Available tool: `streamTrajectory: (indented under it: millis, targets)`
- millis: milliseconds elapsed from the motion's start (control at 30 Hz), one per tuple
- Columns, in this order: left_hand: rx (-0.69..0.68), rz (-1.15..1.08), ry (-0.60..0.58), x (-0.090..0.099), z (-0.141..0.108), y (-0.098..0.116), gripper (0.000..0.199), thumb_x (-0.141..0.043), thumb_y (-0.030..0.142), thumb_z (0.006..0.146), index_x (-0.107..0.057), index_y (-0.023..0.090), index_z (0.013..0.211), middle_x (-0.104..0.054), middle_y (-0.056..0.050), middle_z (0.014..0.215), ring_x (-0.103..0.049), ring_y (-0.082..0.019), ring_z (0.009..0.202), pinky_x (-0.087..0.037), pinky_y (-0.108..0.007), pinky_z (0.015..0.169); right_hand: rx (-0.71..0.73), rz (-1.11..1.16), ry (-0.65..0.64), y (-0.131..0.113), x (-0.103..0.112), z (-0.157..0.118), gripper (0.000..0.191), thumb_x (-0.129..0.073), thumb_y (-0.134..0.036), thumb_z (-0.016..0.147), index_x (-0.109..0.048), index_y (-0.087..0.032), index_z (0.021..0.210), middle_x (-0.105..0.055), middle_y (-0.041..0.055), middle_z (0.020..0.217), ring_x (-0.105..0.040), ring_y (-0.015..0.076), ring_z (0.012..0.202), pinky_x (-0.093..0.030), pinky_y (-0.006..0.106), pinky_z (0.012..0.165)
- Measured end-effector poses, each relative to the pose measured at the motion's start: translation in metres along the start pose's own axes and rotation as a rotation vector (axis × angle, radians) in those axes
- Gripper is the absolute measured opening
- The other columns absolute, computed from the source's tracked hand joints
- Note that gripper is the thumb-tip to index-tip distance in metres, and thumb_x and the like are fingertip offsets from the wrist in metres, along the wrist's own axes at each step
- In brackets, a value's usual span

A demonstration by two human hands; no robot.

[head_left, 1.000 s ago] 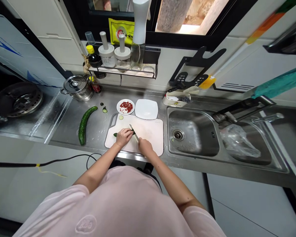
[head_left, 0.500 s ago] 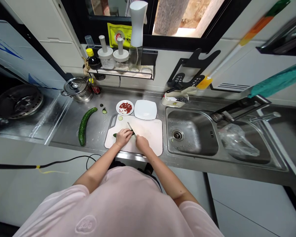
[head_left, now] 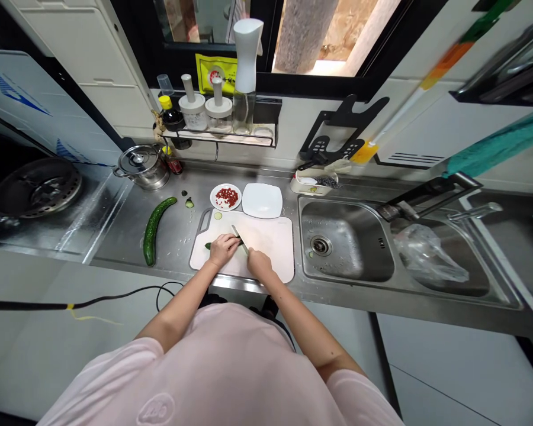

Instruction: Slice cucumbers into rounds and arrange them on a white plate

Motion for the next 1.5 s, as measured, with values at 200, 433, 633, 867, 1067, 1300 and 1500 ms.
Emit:
streamTrajectory:
  millis: [200,433,633,867,1067,1300,1500]
  targets:
    - [-0.001,-0.019,0.004,0.001,0.000,0.001,0.020,-0.051,0.029,0.089,-0.070,0.026,0.097,-0.066,-0.004,0.099,-0.058,-0.016,0.091,-0.046,-0.029,0.080,-0.008,-0.007,-0.037,0.008,-0.005,-0.018,0.024,-0.036,-0.011,0.089,-0.052,-0.014,0.107,-0.066,0.0142,0.095,-0.064,0.0227,0.091,-0.044,0.029,0.072]
    - [0.005,-0.009,0.004,-0.001,-0.001,0.000,0.021,-0.051,0.030,0.089,-0.070,0.025,0.096,-0.066,-0.003,0.100,-0.058,-0.016,0.091,-0.046,-0.030,0.080,-0.028,-0.005,-0.048,0.004,-0.001,-0.015,0.024,-0.036,-0.012,0.090,-0.052,-0.014,0.107,-0.066,0.0141,0.097,-0.064,0.0229,0.092,-0.044,0.028,0.073]
    - [0.006,-0.001,-0.003,-0.002,-0.002,-0.001,0.021,-0.051,0.030,0.089,-0.070,0.025,0.097,-0.066,-0.004,0.100,-0.058,-0.016,0.091,-0.046,-0.030,0.079,-0.013,0.003,-0.011,-0.004,0.005,-0.002,0.024,-0.036,-0.011,0.090,-0.052,-0.014,0.107,-0.066,0.0137,0.098,-0.064,0.0226,0.092,-0.045,0.029,0.073]
    - [-0.001,0.010,-0.002,0.000,-0.001,0.001,0.021,-0.052,0.030,0.089,-0.070,0.025,0.096,-0.066,-0.005,0.099,-0.058,-0.016,0.090,-0.046,-0.030,0.079,-0.021,0.012,-0.013,-0.013,0.014,0.005,0.025,-0.037,-0.010,0.090,-0.051,-0.014,0.109,-0.066,0.0139,0.101,-0.064,0.0206,0.094,-0.044,0.027,0.075]
    - [0.004,0.008,0.000,-0.001,-0.001,-0.001,0.020,-0.051,0.030,0.089,-0.070,0.025,0.095,-0.066,-0.004,0.099,-0.058,-0.016,0.090,-0.046,-0.030,0.079,-0.023,0.014,-0.015,-0.008,0.010,-0.002,0.026,-0.036,-0.008,0.089,-0.052,-0.014,0.109,-0.066,0.0144,0.101,-0.063,0.0211,0.095,-0.044,0.028,0.076]
    - [0.008,-0.002,0.008,-0.002,-0.002,-0.001,0.020,-0.052,0.030,0.089,-0.070,0.025,0.095,-0.067,-0.004,0.099,-0.058,-0.016,0.091,-0.046,-0.029,0.079,-0.043,-0.009,-0.047,0.006,-0.003,-0.027,0.023,-0.037,-0.011,0.089,-0.052,-0.013,0.107,-0.066,0.0153,0.097,-0.064,0.0233,0.093,-0.044,0.029,0.073]
    - [0.012,-0.006,0.000,-0.001,-0.001,0.000,0.020,-0.051,0.030,0.089,-0.070,0.025,0.096,-0.066,-0.004,0.100,-0.058,-0.016,0.091,-0.046,-0.030,0.079,-0.044,-0.004,-0.034,0.000,0.001,-0.019,0.023,-0.036,-0.011,0.090,-0.052,-0.014,0.107,-0.066,0.0154,0.098,-0.064,0.0227,0.093,-0.045,0.029,0.073]
Point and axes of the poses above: each hand's wrist, its own z-axis towards the middle knuckle, its own x-axis out of the back of the hand, y = z × x, the point moved 1 cm from there along z, towards the middle knuckle
